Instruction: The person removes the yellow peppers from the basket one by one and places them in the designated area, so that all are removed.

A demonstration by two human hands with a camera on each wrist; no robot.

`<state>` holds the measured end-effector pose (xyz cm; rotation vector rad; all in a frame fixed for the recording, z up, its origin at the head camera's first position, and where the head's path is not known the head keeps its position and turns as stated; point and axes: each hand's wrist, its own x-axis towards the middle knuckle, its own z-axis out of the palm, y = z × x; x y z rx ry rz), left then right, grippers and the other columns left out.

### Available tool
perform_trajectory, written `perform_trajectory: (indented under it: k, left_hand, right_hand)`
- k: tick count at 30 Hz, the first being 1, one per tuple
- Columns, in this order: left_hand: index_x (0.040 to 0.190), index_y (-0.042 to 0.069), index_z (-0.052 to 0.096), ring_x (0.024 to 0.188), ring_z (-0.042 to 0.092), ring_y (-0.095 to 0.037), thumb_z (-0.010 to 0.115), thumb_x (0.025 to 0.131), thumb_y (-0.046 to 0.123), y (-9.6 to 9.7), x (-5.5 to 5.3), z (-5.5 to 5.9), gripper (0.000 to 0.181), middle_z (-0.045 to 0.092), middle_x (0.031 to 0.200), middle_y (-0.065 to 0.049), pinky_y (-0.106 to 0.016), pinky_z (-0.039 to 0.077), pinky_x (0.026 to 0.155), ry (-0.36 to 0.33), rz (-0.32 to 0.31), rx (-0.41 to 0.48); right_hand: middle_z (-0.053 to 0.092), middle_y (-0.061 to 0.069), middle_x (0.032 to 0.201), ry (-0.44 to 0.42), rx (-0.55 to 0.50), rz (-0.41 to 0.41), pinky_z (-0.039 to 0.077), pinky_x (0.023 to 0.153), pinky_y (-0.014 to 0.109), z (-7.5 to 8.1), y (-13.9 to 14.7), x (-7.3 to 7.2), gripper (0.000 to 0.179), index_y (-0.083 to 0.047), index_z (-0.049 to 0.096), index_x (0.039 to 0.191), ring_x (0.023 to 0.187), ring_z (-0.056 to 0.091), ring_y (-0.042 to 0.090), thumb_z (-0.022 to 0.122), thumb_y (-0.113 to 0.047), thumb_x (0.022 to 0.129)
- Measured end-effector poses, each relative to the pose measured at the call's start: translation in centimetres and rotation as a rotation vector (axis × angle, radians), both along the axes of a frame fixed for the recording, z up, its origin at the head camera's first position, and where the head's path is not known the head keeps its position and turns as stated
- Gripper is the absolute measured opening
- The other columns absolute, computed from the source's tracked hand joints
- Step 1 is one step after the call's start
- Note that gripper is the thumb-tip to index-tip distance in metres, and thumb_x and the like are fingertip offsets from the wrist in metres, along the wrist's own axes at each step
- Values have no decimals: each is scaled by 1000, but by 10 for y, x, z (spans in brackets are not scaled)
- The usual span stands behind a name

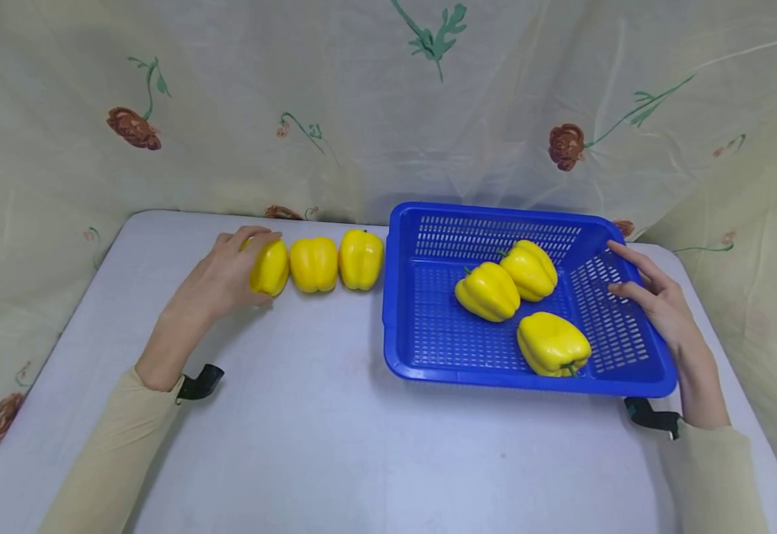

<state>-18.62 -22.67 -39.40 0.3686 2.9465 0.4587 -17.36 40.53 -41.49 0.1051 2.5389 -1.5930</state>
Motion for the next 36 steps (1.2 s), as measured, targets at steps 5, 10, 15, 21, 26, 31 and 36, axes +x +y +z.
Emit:
perform_trajectory:
  k: [5,10,15,21,26,31,36]
  left_hand:
    - [163,8,42,144,43,-52,95,83,17,-2,2,-1,96,39,168,-22,-70,48,115,41,-3,-25]
    - [163,8,41,144,45,-53,94,83,14,-2,2,-2,96,40,167,-23,-72,40,122,65,-21,-38]
    - [166,11,37,149,40,-54,94,83,14,-1,3,1,101,38,170,-22,-77,35,123,75,-47,-49]
    - [166,13,38,154,36,-52,92,85,12,6,8,10,97,35,172,-19,-74,32,126,99,-83,-42]
    - [164,12,42,152,38,-53,87,88,3,17,12,18,88,36,172,-20,-73,37,123,139,-131,-57]
    - [157,8,50,147,45,-54,77,94,-5,32,17,23,69,44,167,-21,-72,46,116,282,-197,-49]
    - [150,9,58,144,51,-49,71,99,-3,55,25,26,54,53,160,-21,-63,50,118,416,-274,20]
  right_hand:
    - [57,-30,122,-9,1,-6,64,69,20,-1,0,0,61,-43,42,165,89,69,-1,58,-21,110]
    - [56,-30,122,-13,20,-7,64,69,21,0,-1,-1,61,-43,41,165,89,69,-1,57,-21,110]
    - [57,-30,122,-9,9,-3,64,68,21,-1,0,-1,61,-43,41,165,89,69,-1,58,-21,110]
    - [58,-30,122,0,-5,-2,64,68,21,-1,0,-1,61,-42,42,164,89,69,-1,58,-19,110]
    - [53,-29,125,2,58,-3,63,70,20,-1,-1,0,61,-44,39,165,91,67,-3,57,-24,111]
    - [50,-27,129,-6,109,-7,64,71,21,-2,-1,0,61,-46,36,166,92,67,-3,55,-29,111]
    - [51,-29,126,1,113,-4,64,71,21,-2,-1,-1,61,-46,37,166,92,66,-3,55,-27,111]
